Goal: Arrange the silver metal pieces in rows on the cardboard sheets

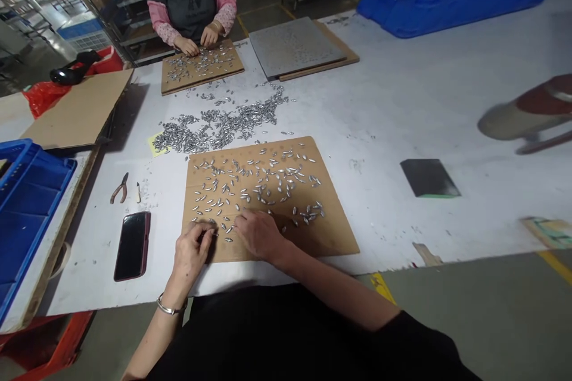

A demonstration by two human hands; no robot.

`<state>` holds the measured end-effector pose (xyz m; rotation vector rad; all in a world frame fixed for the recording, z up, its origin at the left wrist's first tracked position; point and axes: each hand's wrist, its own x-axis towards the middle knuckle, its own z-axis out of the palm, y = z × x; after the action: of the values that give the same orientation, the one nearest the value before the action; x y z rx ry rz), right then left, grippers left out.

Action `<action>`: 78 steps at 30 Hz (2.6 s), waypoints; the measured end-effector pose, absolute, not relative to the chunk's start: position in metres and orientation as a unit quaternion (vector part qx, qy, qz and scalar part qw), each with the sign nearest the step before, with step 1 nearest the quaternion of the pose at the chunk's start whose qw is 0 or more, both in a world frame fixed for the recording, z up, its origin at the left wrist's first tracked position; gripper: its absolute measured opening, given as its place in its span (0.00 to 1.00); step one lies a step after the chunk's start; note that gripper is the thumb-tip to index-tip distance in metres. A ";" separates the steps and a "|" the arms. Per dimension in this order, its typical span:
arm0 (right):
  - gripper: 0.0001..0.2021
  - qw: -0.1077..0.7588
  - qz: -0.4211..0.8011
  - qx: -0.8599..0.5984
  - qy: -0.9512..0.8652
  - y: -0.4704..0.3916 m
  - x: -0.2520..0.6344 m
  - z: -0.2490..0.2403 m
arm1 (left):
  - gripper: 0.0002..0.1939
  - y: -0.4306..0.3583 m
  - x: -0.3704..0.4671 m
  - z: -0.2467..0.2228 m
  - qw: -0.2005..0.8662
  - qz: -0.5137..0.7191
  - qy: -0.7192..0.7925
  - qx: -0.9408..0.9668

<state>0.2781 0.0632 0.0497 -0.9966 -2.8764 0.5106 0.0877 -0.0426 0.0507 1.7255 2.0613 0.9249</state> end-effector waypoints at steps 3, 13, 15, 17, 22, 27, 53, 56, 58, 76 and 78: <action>0.11 0.026 0.152 -0.307 -0.939 0.058 0.269 0.044 | 0.08 -0.041 0.092 0.050 0.143 0.321 0.711 0.609; 0.12 0.011 0.148 -0.330 -0.932 0.056 0.278 0.042 | 0.10 -0.047 0.116 0.031 0.106 0.197 0.679 0.700; 0.11 -0.004 0.172 -0.333 -0.927 0.052 0.280 0.048 | 0.11 -0.047 0.117 0.029 0.099 0.188 0.684 0.697; 0.10 -0.021 0.197 -0.329 -0.923 0.048 0.280 0.052 | 0.11 -0.048 0.117 0.030 0.093 0.183 0.688 0.696; 0.10 -0.032 0.225 -0.351 -0.908 0.051 0.279 0.055 | 0.12 -0.052 0.114 0.033 0.080 0.173 0.681 0.707; 0.10 0.025 0.216 -0.359 -0.907 0.072 0.286 0.054 | 0.09 -0.054 0.112 0.033 0.110 0.215 0.677 0.695; 0.11 0.031 0.122 -0.344 -0.931 0.108 0.242 0.052 | 0.10 -0.069 0.043 0.039 0.006 0.401 0.774 0.491; 0.09 0.004 0.111 -0.347 -0.931 0.111 0.228 0.052 | 0.11 -0.070 0.036 0.030 0.031 0.417 0.790 0.448; 0.10 -0.012 0.105 -0.353 -0.930 0.112 0.225 0.049 | 0.12 -0.070 0.035 0.024 0.044 0.421 0.795 0.435; 0.09 -0.049 0.142 -0.196 -0.969 0.108 0.215 0.056 | 0.13 -0.068 0.035 0.017 0.062 0.417 0.807 0.413; 0.09 -0.051 0.152 -0.199 -0.967 0.109 0.213 0.054 | 0.12 -0.068 0.035 0.017 0.062 0.415 0.808 0.415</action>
<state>0.2134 0.1092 0.0538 -0.6455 -3.1405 0.4941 0.0355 -0.0684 0.0165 1.2533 2.4418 1.2539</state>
